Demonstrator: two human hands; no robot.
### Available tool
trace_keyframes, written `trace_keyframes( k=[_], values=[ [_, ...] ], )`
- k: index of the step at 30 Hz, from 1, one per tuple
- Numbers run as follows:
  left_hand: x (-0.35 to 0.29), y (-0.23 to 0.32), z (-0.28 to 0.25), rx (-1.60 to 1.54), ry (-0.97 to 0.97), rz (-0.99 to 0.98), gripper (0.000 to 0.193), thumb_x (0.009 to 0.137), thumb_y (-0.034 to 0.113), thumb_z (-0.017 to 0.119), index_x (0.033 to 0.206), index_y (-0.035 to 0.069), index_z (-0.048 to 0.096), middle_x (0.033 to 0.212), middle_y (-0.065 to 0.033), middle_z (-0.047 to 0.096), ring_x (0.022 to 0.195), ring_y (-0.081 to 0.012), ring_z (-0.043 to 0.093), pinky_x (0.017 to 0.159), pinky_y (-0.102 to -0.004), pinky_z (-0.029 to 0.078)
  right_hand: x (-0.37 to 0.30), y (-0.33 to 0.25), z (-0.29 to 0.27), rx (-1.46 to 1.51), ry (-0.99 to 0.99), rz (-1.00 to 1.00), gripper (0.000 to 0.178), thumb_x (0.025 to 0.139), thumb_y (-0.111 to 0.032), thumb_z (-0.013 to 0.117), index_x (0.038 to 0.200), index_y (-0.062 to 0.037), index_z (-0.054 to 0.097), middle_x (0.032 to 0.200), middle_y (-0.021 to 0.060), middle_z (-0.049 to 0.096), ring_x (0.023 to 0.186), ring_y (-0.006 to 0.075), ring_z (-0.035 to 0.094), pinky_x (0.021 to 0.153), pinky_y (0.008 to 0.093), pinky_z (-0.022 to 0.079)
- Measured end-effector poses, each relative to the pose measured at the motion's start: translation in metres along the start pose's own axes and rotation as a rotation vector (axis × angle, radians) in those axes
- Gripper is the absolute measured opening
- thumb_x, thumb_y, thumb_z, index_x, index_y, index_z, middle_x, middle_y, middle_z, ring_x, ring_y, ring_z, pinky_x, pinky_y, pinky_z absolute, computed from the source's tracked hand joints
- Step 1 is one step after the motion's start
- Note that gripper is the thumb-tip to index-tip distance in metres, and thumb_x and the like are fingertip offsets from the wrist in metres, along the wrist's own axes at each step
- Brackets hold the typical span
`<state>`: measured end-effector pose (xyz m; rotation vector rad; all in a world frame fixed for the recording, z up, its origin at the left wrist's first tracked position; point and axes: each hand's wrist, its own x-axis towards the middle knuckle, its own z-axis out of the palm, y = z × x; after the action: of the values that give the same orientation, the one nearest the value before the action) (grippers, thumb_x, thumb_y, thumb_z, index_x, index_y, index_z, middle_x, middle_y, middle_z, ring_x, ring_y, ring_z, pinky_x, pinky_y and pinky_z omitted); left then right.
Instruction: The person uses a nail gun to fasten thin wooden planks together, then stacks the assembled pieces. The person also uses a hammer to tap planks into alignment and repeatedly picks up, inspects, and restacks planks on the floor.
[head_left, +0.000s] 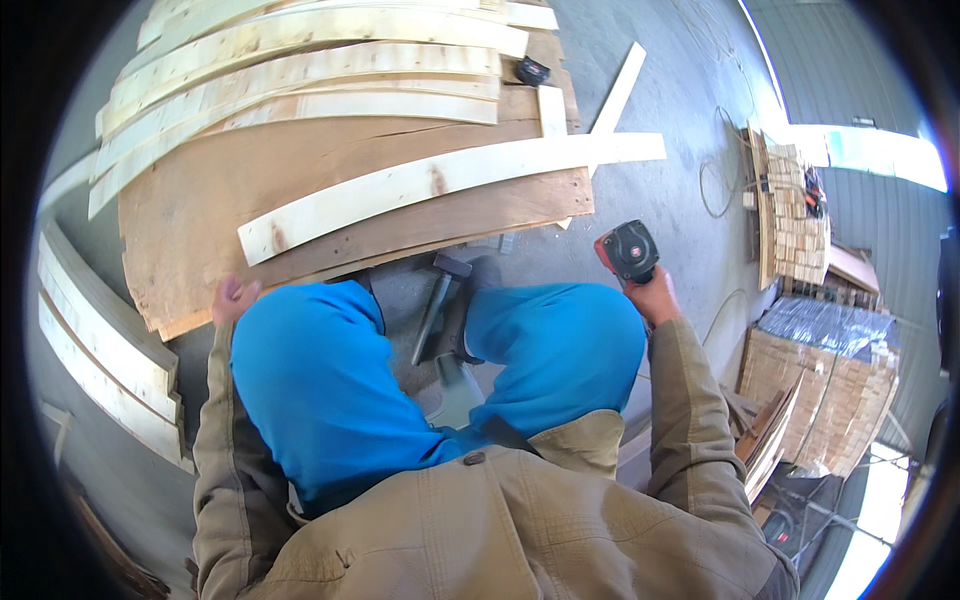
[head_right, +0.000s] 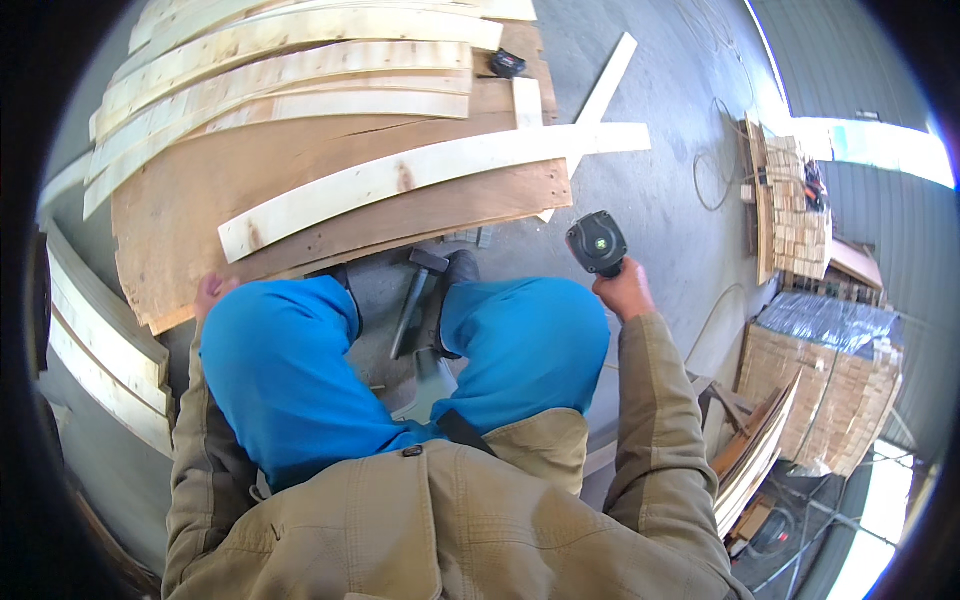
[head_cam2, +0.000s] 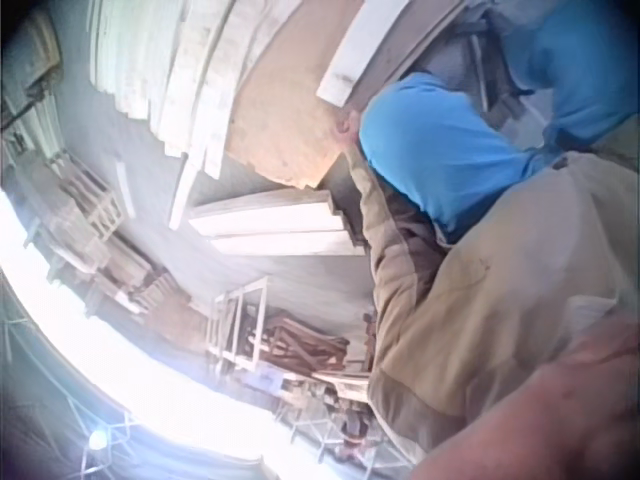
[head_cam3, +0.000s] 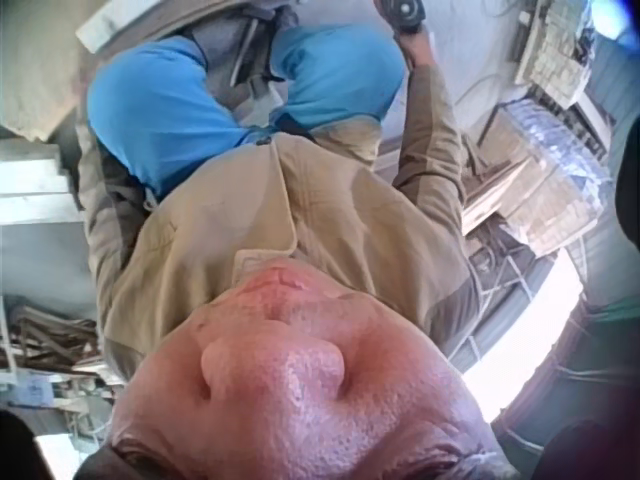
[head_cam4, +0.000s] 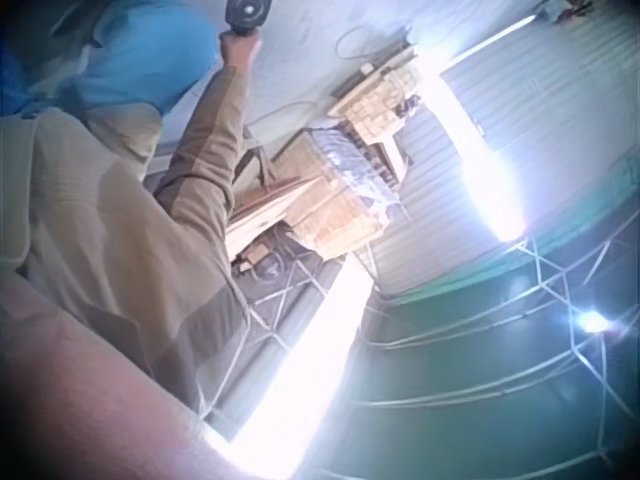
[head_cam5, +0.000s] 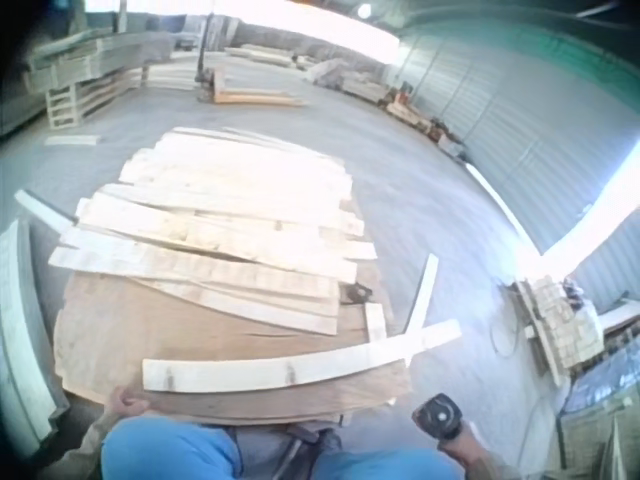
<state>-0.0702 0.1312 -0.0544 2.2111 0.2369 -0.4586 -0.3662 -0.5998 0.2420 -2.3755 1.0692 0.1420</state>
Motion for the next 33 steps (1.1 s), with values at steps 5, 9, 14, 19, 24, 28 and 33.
trace_keyframes(
  k=[5, 9, 14, 19, 24, 28, 33],
  values=[
    [-0.031, -0.025, -0.029, 0.265, -0.023, -0.047, 0.085, 0.085, 0.036, 0.084, 0.153, 0.001, 0.045, 0.146, -0.0245, 0.056, 0.137, -0.0353, 0.055, 0.113, -0.0455, 0.046, -0.005, 0.083, 0.048, 0.177, -0.044, 0.031, 0.032, 0.075, -0.004, 0.069, 0.106, -0.0018, 0.073, 0.094, 0.0215, 0.076, 0.093, 0.0275, 0.075, 0.08, 0.0401, 0.056],
    [-0.063, 0.037, -0.033, 0.445, 0.026, 0.033, 0.085, 0.085, 0.035, 0.084, 0.153, 0.001, 0.045, 0.147, -0.0243, 0.056, 0.137, -0.0356, 0.054, 0.113, -0.0457, 0.045, -0.012, 0.107, 0.069, 0.036, -0.032, 0.116, 0.036, 0.074, -0.007, 0.07, 0.11, -0.0066, 0.072, 0.099, 0.0225, 0.075, 0.099, 0.0385, 0.073, 0.084, 0.0444, 0.056],
    [-0.075, 0.093, -0.031, 0.559, 0.044, 0.116, 0.085, 0.085, 0.034, 0.084, 0.153, 0.002, 0.045, 0.147, -0.0241, 0.055, 0.138, -0.0359, 0.054, 0.114, -0.046, 0.045, 0.0, 0.127, 0.09, -0.121, 0.004, 0.175, 0.04, 0.076, -0.01, 0.069, 0.116, -0.0087, 0.066, 0.1, 0.0238, 0.073, 0.1, 0.0445, 0.069, 0.085, 0.0527, 0.055],
    [-0.08, 0.114, -0.03, 0.631, 0.055, 0.163, 0.084, 0.085, 0.033, 0.084, 0.153, 0.002, 0.045, 0.148, -0.0239, 0.054, 0.138, -0.0362, 0.053, 0.114, -0.0463, 0.044, 0.022, 0.148, 0.112, -0.166, 0.09, 0.219, 0.051, 0.08, -0.013, 0.069, 0.13, -0.0113, 0.058, 0.106, 0.0238, 0.07, 0.102, 0.045, 0.068, 0.087, 0.0538, 0.055],
    [-0.089, 0.128, -0.037, 0.697, 0.053, 0.193, 0.084, 0.085, 0.032, 0.084, 0.153, 0.003, 0.045, 0.148, -0.0236, 0.054, 0.139, -0.0365, 0.052, 0.114, -0.0466, 0.044, 0.031, 0.157, 0.135, -0.208, 0.074, 0.268, 0.063, 0.082, -0.016, 0.07, 0.142, -0.01, 0.051, 0.114, 0.0248, 0.067, 0.102, 0.0456, 0.068, 0.086, 0.0528, 0.057],
    [-0.09, 0.136, -0.039, 0.742, 0.039, 0.215, 0.084, 0.085, 0.031, 0.084, 0.154, 0.003, 0.044, 0.149, -0.0234, 0.053, 0.139, -0.0367, 0.052, 0.115, -0.0468, 0.043, 0.025, 0.162, 0.154, -0.225, 0.067, 0.303, 0.068, 0.084, -0.017, 0.07, 0.148, -0.0083, 0.047, 0.12, 0.0244, 0.064, 0.102, 0.045, 0.069, 0.086, 0.0514, 0.058],
    [-0.092, 0.15, -0.036, 0.786, 0.019, 0.244, 0.084, 0.085, 0.029, 0.084, 0.154, 0.004, 0.044, 0.149, -0.0232, 0.053, 0.139, -0.037, 0.051, 0.115, -0.0471, 0.043, 0.01, 0.167, 0.177, -0.152, 0.079, 0.364, 0.075, 0.084, -0.017, 0.071, 0.153, -0.0086, 0.043, 0.128, 0.0235, 0.06, 0.103, 0.0438, 0.07, 0.086, 0.0505, 0.059]
  ],
)
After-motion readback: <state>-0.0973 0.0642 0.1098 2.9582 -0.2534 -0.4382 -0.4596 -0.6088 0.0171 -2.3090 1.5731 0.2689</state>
